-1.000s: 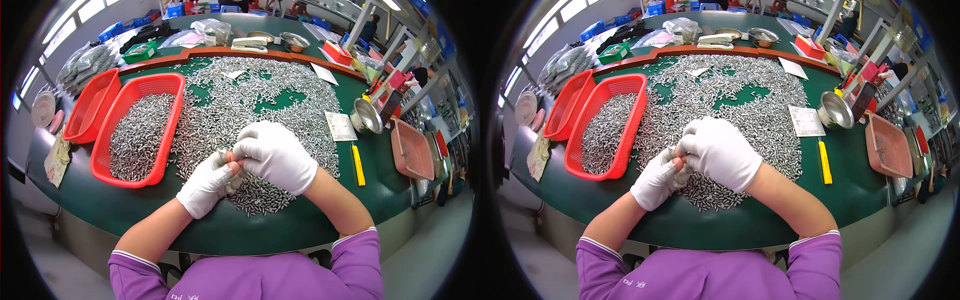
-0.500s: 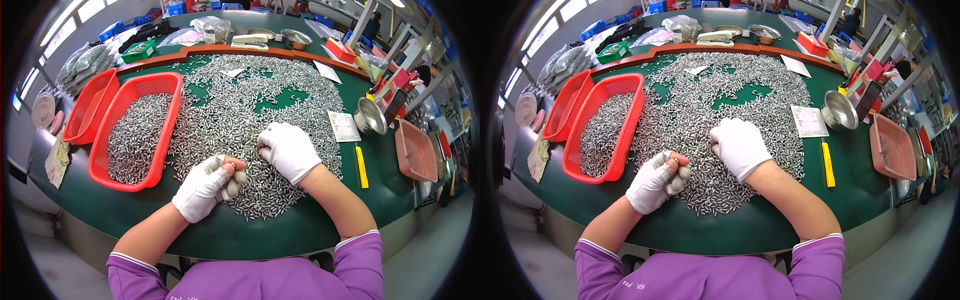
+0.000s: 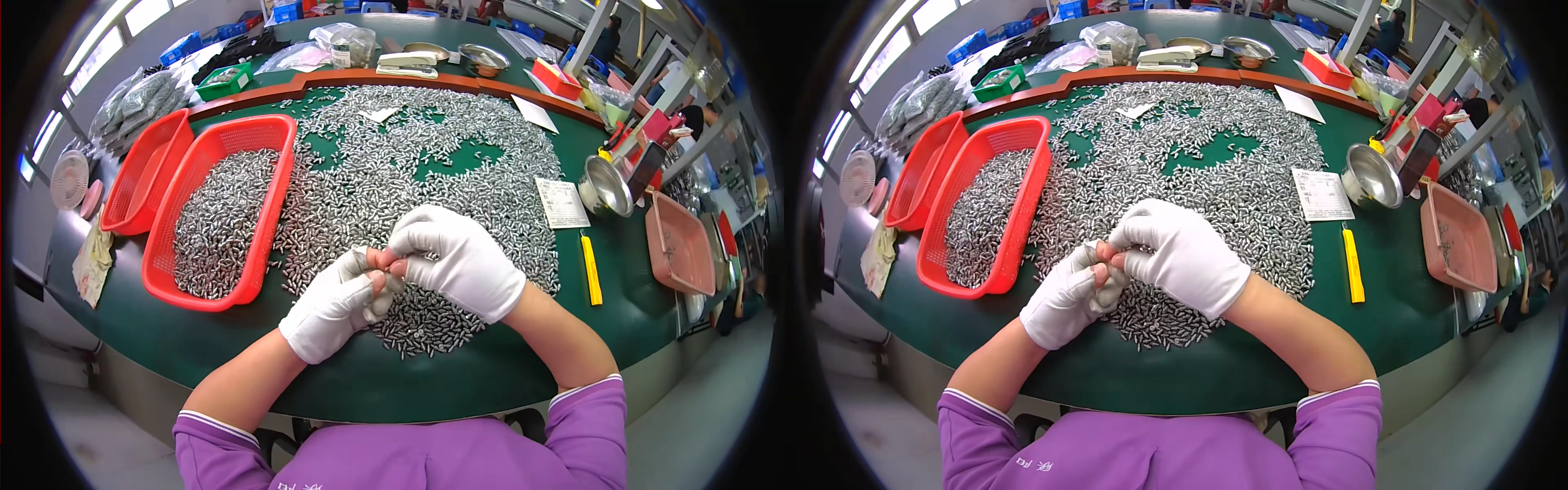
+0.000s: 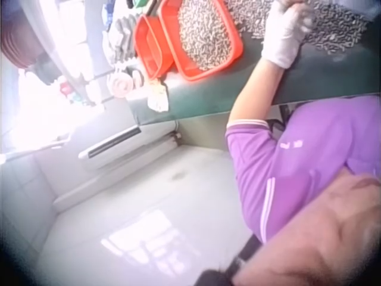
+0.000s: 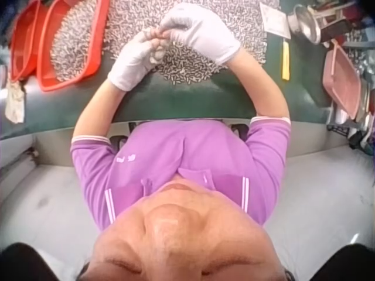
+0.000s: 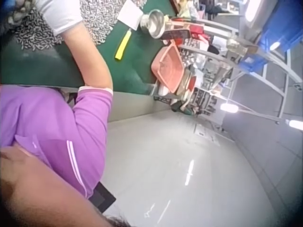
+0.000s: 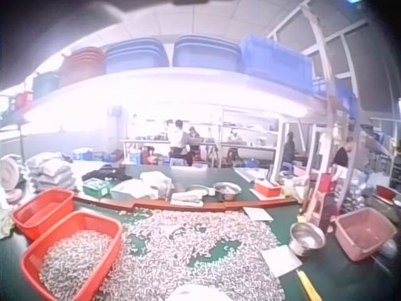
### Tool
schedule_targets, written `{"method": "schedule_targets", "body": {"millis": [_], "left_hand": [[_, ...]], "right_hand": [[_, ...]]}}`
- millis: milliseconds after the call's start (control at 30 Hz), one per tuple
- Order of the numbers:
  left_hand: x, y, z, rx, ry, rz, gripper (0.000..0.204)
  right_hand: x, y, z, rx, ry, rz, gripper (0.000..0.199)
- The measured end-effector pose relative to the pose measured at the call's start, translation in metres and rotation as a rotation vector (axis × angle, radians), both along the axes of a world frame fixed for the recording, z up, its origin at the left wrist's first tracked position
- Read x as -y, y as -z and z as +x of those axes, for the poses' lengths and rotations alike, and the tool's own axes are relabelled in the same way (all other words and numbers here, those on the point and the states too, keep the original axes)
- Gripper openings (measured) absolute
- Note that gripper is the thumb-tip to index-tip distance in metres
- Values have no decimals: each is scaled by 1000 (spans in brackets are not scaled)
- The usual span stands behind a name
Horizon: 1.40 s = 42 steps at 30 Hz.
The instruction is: Sorting and inspecting small metal pins on a manufacturing workbench.
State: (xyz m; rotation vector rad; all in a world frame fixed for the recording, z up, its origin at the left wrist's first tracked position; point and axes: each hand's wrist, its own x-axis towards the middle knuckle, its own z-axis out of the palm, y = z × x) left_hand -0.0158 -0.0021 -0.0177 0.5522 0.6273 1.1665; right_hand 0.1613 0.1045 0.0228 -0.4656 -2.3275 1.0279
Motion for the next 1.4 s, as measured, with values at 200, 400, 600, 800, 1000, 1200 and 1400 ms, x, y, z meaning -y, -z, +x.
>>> {"method": "schedule_targets", "body": {"millis": [200, 400, 600, 800, 1000, 1200, 1400], "left_hand": [[2, -1, -1, -95, -25, -33, 20], [2, 2, -1, -122, -54, -48, 17], [2, 3, -2, -132, -54, -44, 18], [1, 1, -4, -51, -7, -35, 25], [-2, 5, -2, 37, 31, 14, 30], [1, 5, -1, -8, -23, -8, 27], [2, 4, -2, -106, -76, -44, 22]], "right_hand": [[1, 6, -1, -3, 33, 139, 20], [-21, 24, 8, 446, 306, 555, 26], [-27, 32, 6, 465, 277, 521, 12], [-22, 16, 6, 328, 261, 448, 10], [1, 2, -1, -14, 42, 33, 12], [0, 11, -4, -104, -57, -15, 15], [-8, 9, 0, 105, 186, 243, 31]]}}
